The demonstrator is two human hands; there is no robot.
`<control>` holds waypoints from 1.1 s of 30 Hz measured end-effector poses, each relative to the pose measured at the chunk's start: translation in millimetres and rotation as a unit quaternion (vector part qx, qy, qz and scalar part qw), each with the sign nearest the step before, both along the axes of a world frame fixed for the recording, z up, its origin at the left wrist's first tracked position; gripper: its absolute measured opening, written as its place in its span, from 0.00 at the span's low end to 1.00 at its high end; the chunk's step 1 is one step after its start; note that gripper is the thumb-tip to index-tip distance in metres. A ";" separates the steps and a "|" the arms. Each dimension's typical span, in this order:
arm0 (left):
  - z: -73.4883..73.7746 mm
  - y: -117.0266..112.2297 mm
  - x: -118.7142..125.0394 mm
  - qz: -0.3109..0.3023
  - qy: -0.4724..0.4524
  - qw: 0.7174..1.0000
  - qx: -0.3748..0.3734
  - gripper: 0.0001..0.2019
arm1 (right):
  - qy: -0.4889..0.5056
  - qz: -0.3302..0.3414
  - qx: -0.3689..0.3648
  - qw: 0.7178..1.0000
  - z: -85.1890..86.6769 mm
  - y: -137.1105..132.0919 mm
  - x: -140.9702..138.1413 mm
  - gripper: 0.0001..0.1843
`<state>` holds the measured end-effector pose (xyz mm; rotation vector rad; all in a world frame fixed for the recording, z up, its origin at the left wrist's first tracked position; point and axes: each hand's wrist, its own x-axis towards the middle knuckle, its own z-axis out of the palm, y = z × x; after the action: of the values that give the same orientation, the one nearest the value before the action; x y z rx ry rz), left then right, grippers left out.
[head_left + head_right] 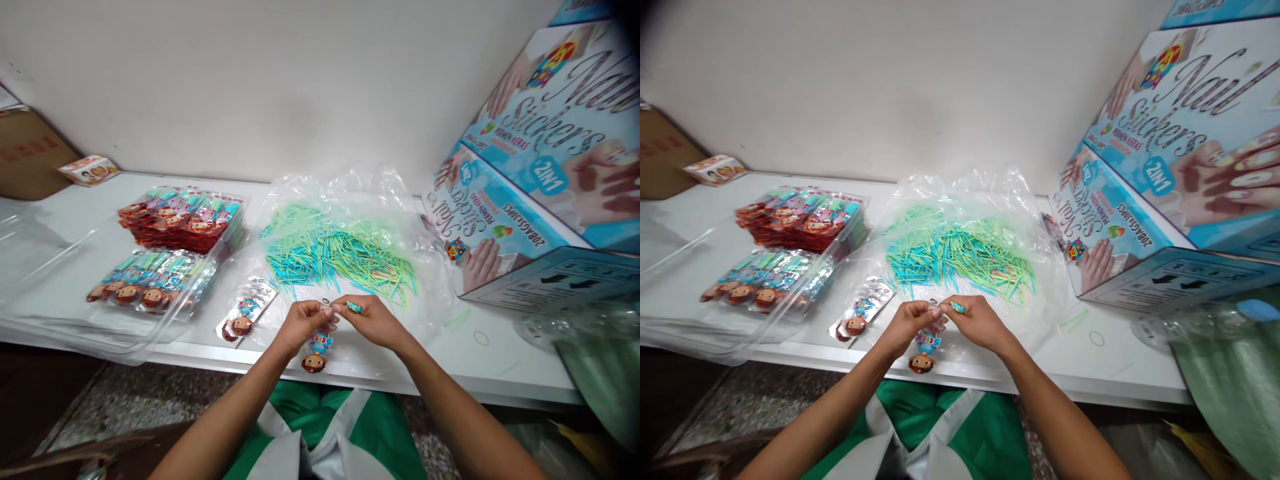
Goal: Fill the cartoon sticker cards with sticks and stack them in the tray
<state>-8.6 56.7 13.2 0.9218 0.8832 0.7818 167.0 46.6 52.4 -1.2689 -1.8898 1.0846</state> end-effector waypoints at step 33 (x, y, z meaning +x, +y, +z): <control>7.7 -5.5 -7.1 0.039 0.324 0.833 0.447 0.10 | -0.222 0.126 -0.056 0.965 13.2 18.5 6.1 0.34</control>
<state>-15.6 51.2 20.9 2.0827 1.1504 0.9877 173.1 65.0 65.6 -1.4575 -2.4056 1.1151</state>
